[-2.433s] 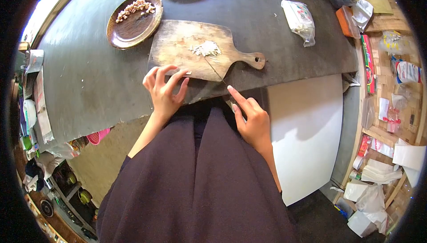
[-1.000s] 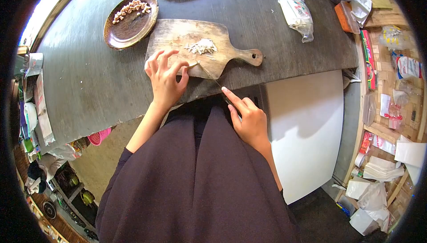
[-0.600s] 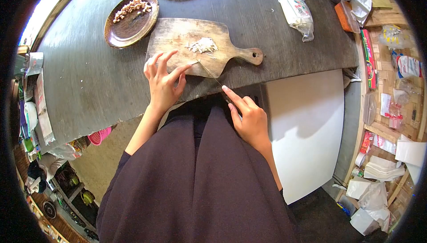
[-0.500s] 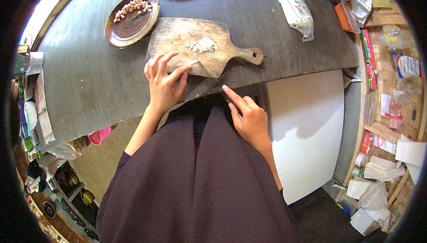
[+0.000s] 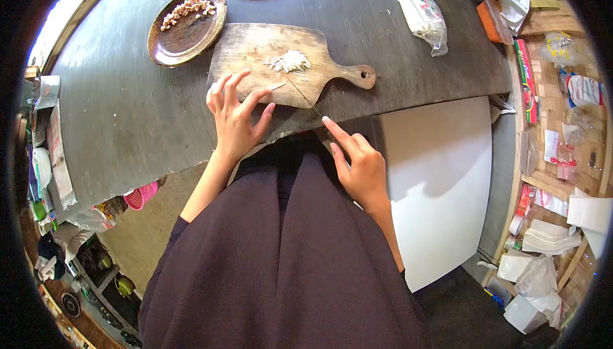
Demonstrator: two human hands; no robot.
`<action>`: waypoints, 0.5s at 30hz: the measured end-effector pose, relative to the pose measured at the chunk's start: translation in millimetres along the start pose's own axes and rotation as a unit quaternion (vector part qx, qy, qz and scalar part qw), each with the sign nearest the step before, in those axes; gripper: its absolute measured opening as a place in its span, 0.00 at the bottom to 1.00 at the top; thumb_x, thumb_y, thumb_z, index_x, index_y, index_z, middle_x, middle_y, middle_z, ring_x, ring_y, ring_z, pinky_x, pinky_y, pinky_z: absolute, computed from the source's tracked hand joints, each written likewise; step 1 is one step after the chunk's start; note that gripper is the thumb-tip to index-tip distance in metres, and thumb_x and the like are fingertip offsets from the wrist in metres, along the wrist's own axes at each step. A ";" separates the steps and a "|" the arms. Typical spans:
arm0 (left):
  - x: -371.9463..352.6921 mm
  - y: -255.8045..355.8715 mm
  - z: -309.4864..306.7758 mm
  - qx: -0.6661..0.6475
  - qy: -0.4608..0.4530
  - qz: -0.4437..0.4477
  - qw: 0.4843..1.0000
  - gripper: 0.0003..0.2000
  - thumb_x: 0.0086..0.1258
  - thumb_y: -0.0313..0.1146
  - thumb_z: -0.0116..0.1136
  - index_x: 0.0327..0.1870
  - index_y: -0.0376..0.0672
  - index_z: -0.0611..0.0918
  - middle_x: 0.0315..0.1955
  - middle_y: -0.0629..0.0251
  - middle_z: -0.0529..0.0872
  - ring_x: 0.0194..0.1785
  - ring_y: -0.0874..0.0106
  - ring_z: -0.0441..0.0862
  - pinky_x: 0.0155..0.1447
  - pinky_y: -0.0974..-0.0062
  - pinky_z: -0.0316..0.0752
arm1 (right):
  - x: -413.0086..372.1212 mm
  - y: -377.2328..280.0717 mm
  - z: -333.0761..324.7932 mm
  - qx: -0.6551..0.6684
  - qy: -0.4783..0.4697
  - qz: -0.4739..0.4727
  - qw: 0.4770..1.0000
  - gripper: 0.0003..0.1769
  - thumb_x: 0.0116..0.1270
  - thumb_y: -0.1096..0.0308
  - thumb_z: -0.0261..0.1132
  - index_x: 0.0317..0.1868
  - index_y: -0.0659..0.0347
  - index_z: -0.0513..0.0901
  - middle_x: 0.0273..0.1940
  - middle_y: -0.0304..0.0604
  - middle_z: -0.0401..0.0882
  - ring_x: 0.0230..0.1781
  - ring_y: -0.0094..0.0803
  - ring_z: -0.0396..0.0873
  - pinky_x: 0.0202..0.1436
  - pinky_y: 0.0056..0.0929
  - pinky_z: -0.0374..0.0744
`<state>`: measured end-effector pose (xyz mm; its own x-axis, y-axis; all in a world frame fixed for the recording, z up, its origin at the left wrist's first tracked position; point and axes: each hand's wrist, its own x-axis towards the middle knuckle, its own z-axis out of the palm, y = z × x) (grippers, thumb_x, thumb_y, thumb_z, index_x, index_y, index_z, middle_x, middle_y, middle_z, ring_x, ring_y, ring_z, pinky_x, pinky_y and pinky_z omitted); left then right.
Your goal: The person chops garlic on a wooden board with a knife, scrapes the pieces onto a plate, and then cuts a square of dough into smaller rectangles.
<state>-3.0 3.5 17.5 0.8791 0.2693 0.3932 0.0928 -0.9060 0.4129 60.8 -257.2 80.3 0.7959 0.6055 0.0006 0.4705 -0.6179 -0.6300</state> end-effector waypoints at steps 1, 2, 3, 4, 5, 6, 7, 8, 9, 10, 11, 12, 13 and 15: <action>0.0 0.1 1.2 0.000 0.001 0.000 1.000 0.17 0.66 0.41 0.72 0.56 0.61 0.89 0.73 0.60 0.72 0.77 0.50 0.61 0.78 0.48 0.51 | 0.1 0.2 0.9 0.001 0.002 -0.007 1.000 0.29 0.75 0.67 0.66 0.74 0.33 0.79 0.32 0.46 0.78 0.28 0.46 0.80 0.36 0.43 0.81; -0.3 0.3 3.3 -0.001 0.001 -0.002 1.000 0.17 0.66 0.42 0.71 0.57 0.62 0.89 0.73 0.60 0.72 0.77 0.50 0.60 0.78 0.48 0.51 | -0.1 0.0 1.9 0.001 0.002 -0.007 1.000 0.29 0.75 0.67 0.66 0.74 0.33 0.79 0.32 0.46 0.78 0.28 0.46 0.80 0.36 0.43 0.81; -0.2 1.4 4.9 -0.002 0.001 -0.003 1.000 0.18 0.67 0.43 0.71 0.58 0.62 0.88 0.73 0.59 0.71 0.77 0.50 0.60 0.78 0.48 0.51 | -0.8 -0.2 2.8 -0.010 -0.009 0.004 1.000 0.29 0.75 0.67 0.66 0.74 0.33 0.79 0.32 0.46 0.78 0.29 0.46 0.81 0.36 0.44 0.81; 1.1 4.3 5.3 -0.003 0.001 -0.003 1.000 0.18 0.67 0.43 0.71 0.58 0.62 0.88 0.73 0.59 0.71 0.77 0.50 0.60 0.78 0.48 0.51 | -1.4 -0.2 3.4 -0.021 -0.019 0.015 0.999 0.29 0.75 0.67 0.66 0.74 0.33 0.79 0.33 0.46 0.78 0.29 0.47 0.81 0.36 0.44 0.81; 2.8 8.0 5.3 -0.004 0.004 0.008 1.000 0.18 0.67 0.44 0.71 0.59 0.62 0.88 0.74 0.59 0.70 0.77 0.50 0.60 0.79 0.48 0.50 | -1.6 0.1 4.0 -0.022 -0.019 0.015 0.999 0.29 0.75 0.67 0.66 0.74 0.33 0.79 0.33 0.46 0.78 0.29 0.47 0.81 0.36 0.44 0.81; 3.7 10.4 5.5 -0.005 0.005 0.020 1.000 0.19 0.68 0.45 0.71 0.60 0.63 0.88 0.74 0.58 0.70 0.78 0.50 0.60 0.79 0.48 0.50 | -1.7 0.6 4.9 -0.022 -0.019 0.014 0.999 0.29 0.74 0.67 0.66 0.74 0.32 0.79 0.32 0.46 0.78 0.29 0.47 0.81 0.36 0.44 0.81; 4.0 11.1 6.6 -0.005 0.005 0.019 1.000 0.19 0.68 0.45 0.71 0.60 0.63 0.88 0.74 0.58 0.70 0.78 0.50 0.60 0.79 0.48 0.50 | -1.9 0.7 5.5 -0.022 -0.020 0.014 0.999 0.30 0.74 0.67 0.66 0.74 0.32 0.79 0.32 0.47 0.78 0.29 0.47 0.81 0.36 0.44 0.81; 4.3 11.1 8.2 0.002 -0.002 0.022 1.000 0.19 0.68 0.46 0.70 0.61 0.63 0.87 0.75 0.58 0.69 0.78 0.50 0.60 0.80 0.47 0.50 | -2.2 0.4 5.8 -0.022 -0.020 0.014 0.999 0.30 0.74 0.67 0.66 0.74 0.32 0.79 0.32 0.47 0.78 0.29 0.47 0.81 0.36 0.44 0.81; 4.2 10.9 9.5 0.009 -0.008 0.024 1.000 0.20 0.69 0.46 0.70 0.61 0.63 0.87 0.75 0.58 0.69 0.78 0.50 0.60 0.80 0.47 0.49 | -2.2 0.2 5.9 -0.021 -0.020 0.013 1.000 0.30 0.74 0.67 0.66 0.74 0.32 0.79 0.32 0.47 0.78 0.29 0.47 0.81 0.36 0.44 0.81; 3.4 10.5 10.1 0.009 -0.008 0.024 1.000 0.20 0.69 0.46 0.70 0.61 0.63 0.87 0.75 0.58 0.69 0.78 0.50 0.60 0.80 0.47 0.49 | -2.2 0.1 5.8 -0.020 -0.019 0.012 1.000 0.30 0.74 0.67 0.66 0.74 0.32 0.79 0.32 0.47 0.78 0.29 0.47 0.81 0.37 0.44 0.82; 2.7 9.8 10.7 0.009 -0.008 0.025 1.000 0.20 0.68 0.46 0.70 0.62 0.63 0.87 0.75 0.58 0.69 0.78 0.50 0.59 0.80 0.46 0.49 | -2.0 -0.1 5.6 -0.020 -0.018 0.012 1.000 0.30 0.74 0.67 0.66 0.74 0.32 0.79 0.32 0.47 0.78 0.29 0.47 0.81 0.37 0.44 0.82; 2.3 9.3 10.8 0.009 -0.008 0.025 1.000 0.20 0.68 0.46 0.70 0.62 0.63 0.87 0.75 0.58 0.69 0.78 0.50 0.59 0.81 0.46 0.49 | -2.0 -0.4 5.5 -0.016 -0.014 0.007 1.000 0.30 0.74 0.67 0.66 0.74 0.32 0.79 0.33 0.47 0.78 0.29 0.47 0.81 0.37 0.44 0.82; 2.2 9.2 10.4 0.009 -0.007 0.024 1.000 0.20 0.68 0.46 0.70 0.62 0.63 0.87 0.75 0.58 0.69 0.78 0.50 0.59 0.81 0.46 0.49 | -1.8 -0.7 5.6 -0.011 -0.011 0.002 1.000 0.30 0.74 0.67 0.66 0.74 0.32 0.79 0.33 0.47 0.79 0.29 0.47 0.82 0.37 0.44 0.82; 1.4 10.0 10.1 0.002 -0.003 0.018 1.000 0.21 0.68 0.46 0.70 0.63 0.63 0.86 0.75 0.58 0.69 0.78 0.49 0.59 0.80 0.47 0.49 | -1.4 -3.4 5.0 -0.020 -0.020 0.011 1.000 0.30 0.74 0.67 0.66 0.75 0.32 0.79 0.33 0.47 0.79 0.30 0.47 0.82 0.37 0.44 0.82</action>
<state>3.9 -8.4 13.9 0.8849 0.2344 0.4025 0.0631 -0.9165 0.3949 56.2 -253.5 78.6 0.7912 0.6099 -0.0448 0.4679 -0.6510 -0.5977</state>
